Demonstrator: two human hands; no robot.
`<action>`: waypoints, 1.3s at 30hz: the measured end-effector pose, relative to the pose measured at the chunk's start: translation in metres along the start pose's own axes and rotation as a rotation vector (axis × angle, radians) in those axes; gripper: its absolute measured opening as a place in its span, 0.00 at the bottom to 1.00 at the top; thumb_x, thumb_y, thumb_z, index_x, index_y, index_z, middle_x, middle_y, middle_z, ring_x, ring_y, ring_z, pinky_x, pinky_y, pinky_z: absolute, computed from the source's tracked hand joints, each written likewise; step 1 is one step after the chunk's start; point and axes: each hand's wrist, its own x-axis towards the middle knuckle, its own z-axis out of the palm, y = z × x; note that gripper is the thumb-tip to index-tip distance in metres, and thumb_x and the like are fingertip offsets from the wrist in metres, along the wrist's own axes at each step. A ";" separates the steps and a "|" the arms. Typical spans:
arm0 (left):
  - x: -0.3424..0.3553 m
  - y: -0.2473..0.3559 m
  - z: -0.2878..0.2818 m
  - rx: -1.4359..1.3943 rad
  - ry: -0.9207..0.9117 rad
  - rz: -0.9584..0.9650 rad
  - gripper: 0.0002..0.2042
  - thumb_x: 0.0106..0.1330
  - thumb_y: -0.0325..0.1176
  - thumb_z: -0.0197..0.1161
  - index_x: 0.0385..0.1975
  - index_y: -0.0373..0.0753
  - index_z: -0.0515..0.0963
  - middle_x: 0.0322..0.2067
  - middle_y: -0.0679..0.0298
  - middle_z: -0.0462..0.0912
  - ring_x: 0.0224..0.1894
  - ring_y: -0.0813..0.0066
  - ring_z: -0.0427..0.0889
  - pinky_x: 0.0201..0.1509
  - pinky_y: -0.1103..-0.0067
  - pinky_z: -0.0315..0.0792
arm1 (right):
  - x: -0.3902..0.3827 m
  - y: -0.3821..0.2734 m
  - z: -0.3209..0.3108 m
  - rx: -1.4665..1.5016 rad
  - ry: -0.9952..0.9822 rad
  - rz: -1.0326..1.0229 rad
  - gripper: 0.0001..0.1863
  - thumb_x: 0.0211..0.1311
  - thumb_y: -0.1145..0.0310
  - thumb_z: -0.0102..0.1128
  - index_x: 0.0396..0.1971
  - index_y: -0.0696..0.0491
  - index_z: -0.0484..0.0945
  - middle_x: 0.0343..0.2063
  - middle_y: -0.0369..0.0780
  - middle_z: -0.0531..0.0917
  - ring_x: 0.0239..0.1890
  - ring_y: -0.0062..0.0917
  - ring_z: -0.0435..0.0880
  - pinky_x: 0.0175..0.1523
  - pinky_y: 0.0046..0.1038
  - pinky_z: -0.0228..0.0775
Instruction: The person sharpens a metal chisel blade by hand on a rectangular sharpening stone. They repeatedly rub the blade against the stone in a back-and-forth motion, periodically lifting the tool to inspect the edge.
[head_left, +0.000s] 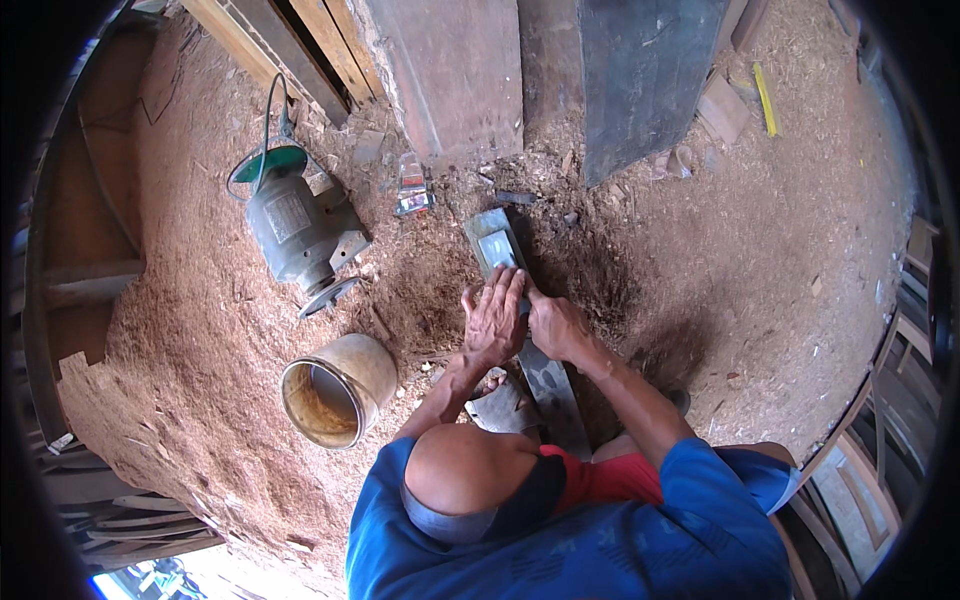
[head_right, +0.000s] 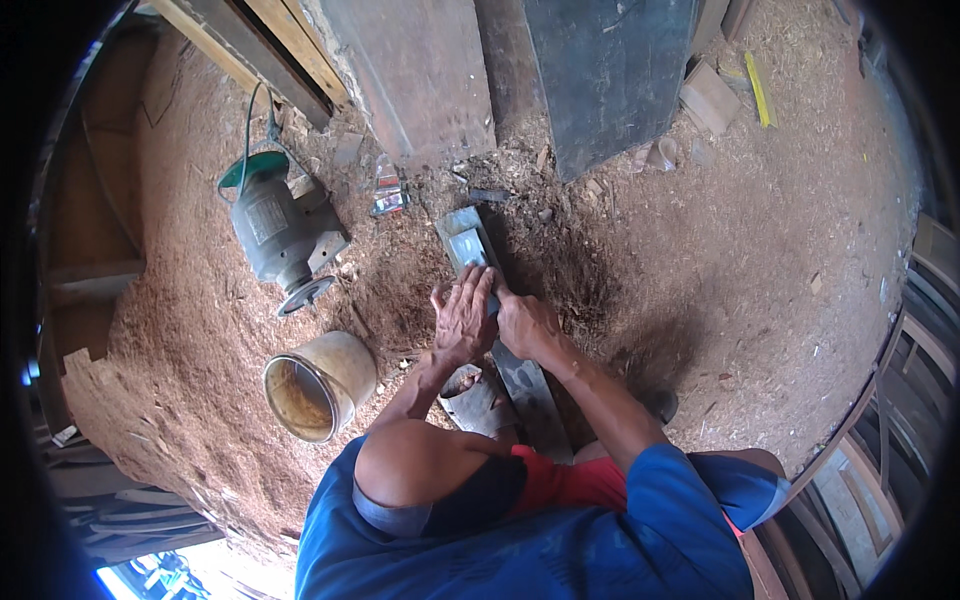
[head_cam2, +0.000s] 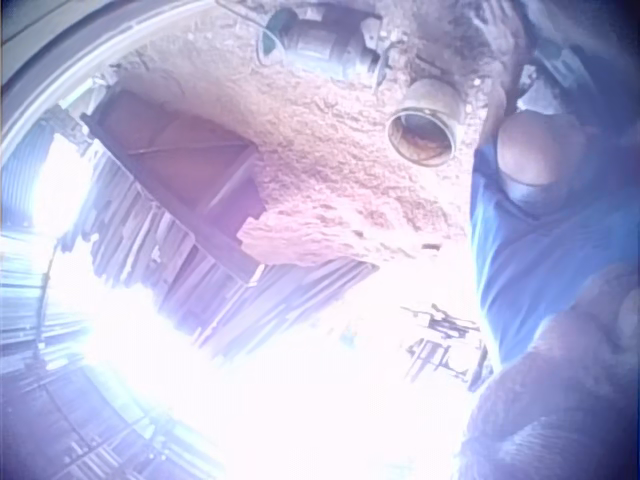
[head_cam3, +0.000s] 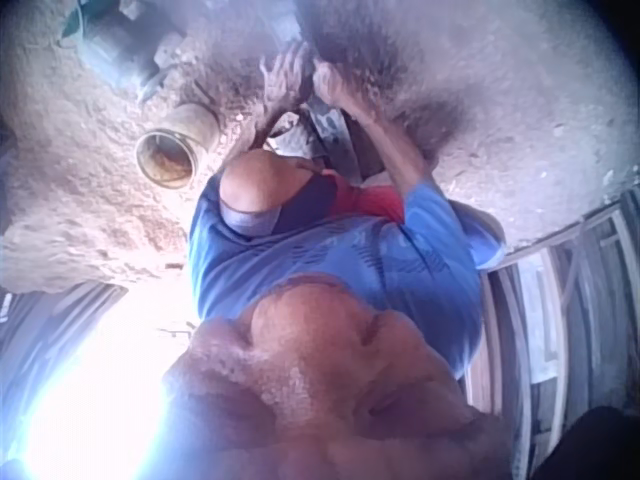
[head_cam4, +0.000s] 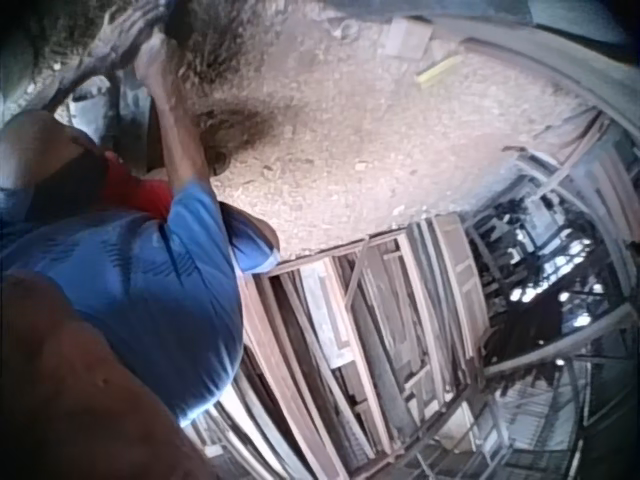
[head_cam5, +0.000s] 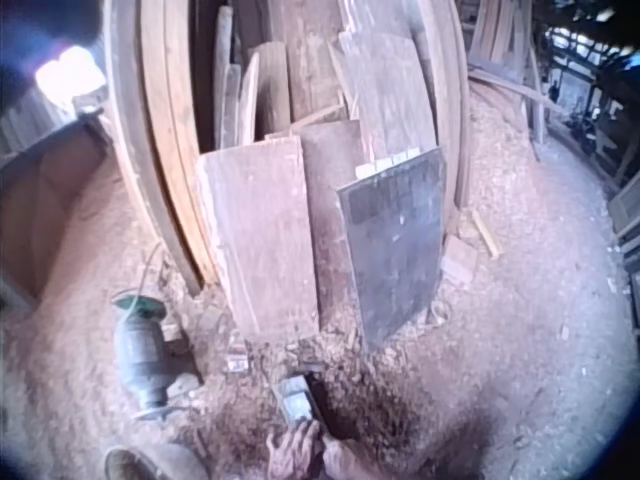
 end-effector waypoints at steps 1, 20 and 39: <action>-0.004 0.005 0.001 -0.002 -0.013 -0.015 0.38 0.58 0.34 0.63 0.72 0.36 0.61 0.72 0.52 0.66 0.77 0.58 0.60 0.72 0.47 0.51 | -0.006 0.001 0.001 -0.005 -0.005 0.007 0.33 0.68 0.67 0.51 0.72 0.59 0.61 0.37 0.59 0.86 0.41 0.55 0.87 0.48 0.49 0.80; -0.055 0.017 -0.020 -0.267 0.112 -0.202 0.40 0.57 0.38 0.72 0.71 0.40 0.63 0.64 0.54 0.73 0.69 0.55 0.70 0.68 0.51 0.55 | -0.050 0.000 0.003 0.139 -0.096 -0.025 0.29 0.71 0.64 0.50 0.69 0.59 0.64 0.39 0.62 0.84 0.45 0.59 0.84 0.52 0.53 0.76; -0.031 0.000 -0.036 -2.024 0.250 -0.633 0.22 0.76 0.50 0.59 0.53 0.36 0.80 0.38 0.62 0.86 0.40 0.65 0.86 0.49 0.61 0.81 | -0.074 -0.004 0.031 0.473 0.344 -0.366 0.18 0.75 0.65 0.49 0.55 0.62 0.71 0.35 0.50 0.84 0.33 0.41 0.86 0.41 0.40 0.78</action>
